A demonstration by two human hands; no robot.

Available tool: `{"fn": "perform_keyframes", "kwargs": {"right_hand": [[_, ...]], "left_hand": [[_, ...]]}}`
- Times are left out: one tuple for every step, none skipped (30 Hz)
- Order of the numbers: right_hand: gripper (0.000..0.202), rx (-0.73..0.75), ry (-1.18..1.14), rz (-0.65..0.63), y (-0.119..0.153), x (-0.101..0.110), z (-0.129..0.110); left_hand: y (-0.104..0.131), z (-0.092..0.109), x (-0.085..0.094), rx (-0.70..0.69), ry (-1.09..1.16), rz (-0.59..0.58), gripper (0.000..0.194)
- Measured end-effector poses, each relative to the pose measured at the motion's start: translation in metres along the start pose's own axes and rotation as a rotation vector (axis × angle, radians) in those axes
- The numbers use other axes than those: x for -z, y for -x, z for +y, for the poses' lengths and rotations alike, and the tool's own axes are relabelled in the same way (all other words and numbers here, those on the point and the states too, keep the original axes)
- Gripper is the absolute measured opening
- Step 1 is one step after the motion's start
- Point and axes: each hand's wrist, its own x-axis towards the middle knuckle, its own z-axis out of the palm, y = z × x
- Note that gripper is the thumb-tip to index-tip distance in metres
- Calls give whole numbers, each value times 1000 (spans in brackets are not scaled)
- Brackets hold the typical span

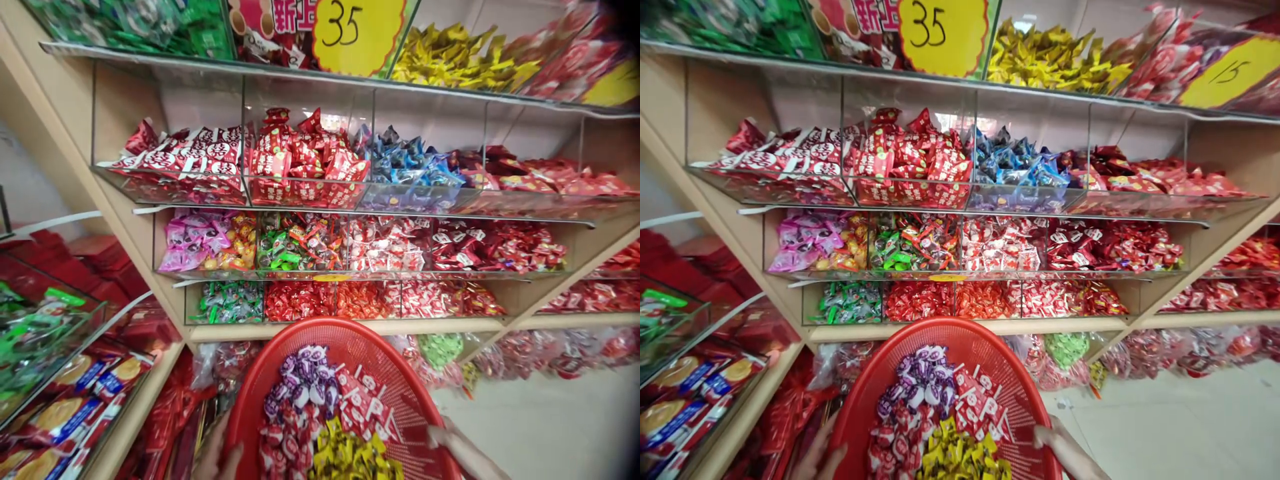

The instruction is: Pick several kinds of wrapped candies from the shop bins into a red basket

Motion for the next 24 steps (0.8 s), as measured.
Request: {"fn": "perform_keyframes", "kwargs": {"right_hand": [[9, -22, -22, -17, -5, -1, -2], [8, -37, -33, -29, -10, -2, -3], [7, -40, -35, -40, -17, -3, -3], [7, -35, -32, -53, -23, -4, -2], [8, -27, -26, -69, -28, -5, -1], [8, -24, -16, -87, -33, -7, 0], [9, -24, -4, -100, -37, -9, 0], [11, -23, 11, -109, -40, -12, -1], [13, -22, 30, -117, -41, -15, -3], [15, -20, 52, -130, -43, -19, -6], [16, -10, 74, -148, -44, -23, -8], [17, 11, 92, -165, -45, -28, -10], [17, 38, 101, -173, -45, -32, -12], [17, 64, 105, -169, -46, -36, -13], [19, 87, 103, -152, -47, -39, -12], [21, 105, 99, -125, -49, -42, -11], [24, 120, 93, -89, -50, -45, -9], [28, 143, 90, -45, -52, -47, -6], [33, 182, 95, 7, -53, -48, -2], [39, 236, 111, 63, -54, -50, 1], [45, 302, 137, 123, -55, -51, 5], [50, 370, 169, 183, -55, -52, 8], [55, 431, 204, 240, -54, -53, 11], [59, 482, 234, 288, -54, -54, 13]], "left_hand": [[2, 3, 3, 8, 6, 39, 66], [5, 6, 5, 22, 20, 57, 68], [8, 9, 7, 37, 41, 68, 70], [11, 11, 9, 53, 68, 73, 71], [15, 11, 11, 73, 91, 75, 72], [18, 11, 13, 93, 109, 84, 72], [21, 9, 16, 113, 118, 97, 73], [24, 6, 19, 132, 117, 110, 74], [25, 3, 23, 145, 103, 120, 76], [26, 0, 28, 141, 74, 129, 78], [26, -2, 32, 110, 31, 132, 79], [25, -2, 36, 49, -27, 142, 79], [23, 1, 37, -40, -100, 155, 78], [20, 6, 36, -151, -180, 156, 76], [17, 14, 31, -268, -257, 173, 72], [13, 25, 23, -374, -335, 139, 67], [9, 36, 10, -456, -393, 82, 60], [5, 47, -8, -511, -431, 16, 50], [1, 57, -28, -538, -454, -95, 40], [-4, 64, -51, -565, -471, -197, 34], [-9, 69, -75, -579, -472, -266, 32], [-14, 70, -100, -578, -481, -358, 34], [-20, 69, -123, -575, -496, -429, 36], [-27, 65, -144, -578, -521, -474, 39]]}}
